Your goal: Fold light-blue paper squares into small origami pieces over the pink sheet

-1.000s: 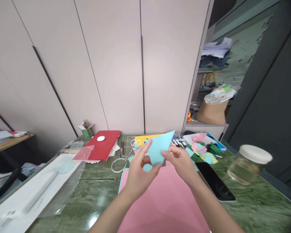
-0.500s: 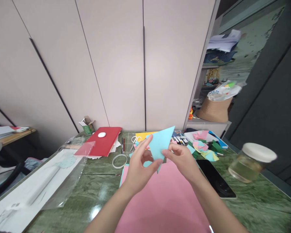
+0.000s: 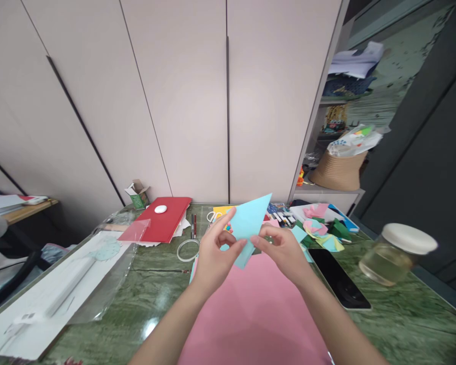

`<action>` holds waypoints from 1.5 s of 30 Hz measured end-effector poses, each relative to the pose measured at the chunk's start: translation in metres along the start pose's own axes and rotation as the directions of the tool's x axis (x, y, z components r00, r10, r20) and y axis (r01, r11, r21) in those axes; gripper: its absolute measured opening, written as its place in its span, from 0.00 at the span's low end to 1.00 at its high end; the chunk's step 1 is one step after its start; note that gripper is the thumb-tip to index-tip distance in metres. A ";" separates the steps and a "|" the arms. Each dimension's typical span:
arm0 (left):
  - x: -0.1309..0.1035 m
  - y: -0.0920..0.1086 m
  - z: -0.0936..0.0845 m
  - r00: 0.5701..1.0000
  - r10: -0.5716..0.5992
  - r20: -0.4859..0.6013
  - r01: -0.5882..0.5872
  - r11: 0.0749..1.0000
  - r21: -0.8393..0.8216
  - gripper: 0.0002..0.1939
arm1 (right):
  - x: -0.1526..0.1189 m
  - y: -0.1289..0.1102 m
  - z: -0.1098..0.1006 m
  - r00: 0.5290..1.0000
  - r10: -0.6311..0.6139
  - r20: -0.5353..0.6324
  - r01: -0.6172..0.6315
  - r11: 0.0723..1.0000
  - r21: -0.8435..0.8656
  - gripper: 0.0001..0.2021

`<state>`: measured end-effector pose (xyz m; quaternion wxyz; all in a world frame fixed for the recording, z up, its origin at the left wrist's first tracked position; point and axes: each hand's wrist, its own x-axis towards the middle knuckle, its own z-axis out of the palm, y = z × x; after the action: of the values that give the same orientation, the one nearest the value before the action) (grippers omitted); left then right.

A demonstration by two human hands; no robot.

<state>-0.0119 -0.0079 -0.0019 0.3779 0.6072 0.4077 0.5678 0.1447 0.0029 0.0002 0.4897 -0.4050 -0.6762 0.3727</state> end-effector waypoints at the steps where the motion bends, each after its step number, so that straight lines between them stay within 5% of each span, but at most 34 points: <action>1: 0.000 0.001 -0.001 1.000 -0.001 0.010 0.001 1.000 0.012 0.34 | 0.000 0.000 0.000 1.000 -0.002 -0.012 0.002 1.000 -0.001 0.15; 45: -0.001 0.015 -0.008 0.974 -0.094 0.205 0.064 0.987 0.148 0.48 | -0.001 -0.004 0.001 0.991 0.003 0.134 0.008 0.996 -0.086 0.14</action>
<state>-0.0192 -0.0141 0.0121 0.3979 0.6722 0.4281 0.4544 0.1436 -0.0001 0.0033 0.4257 -0.3988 -0.7235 0.3691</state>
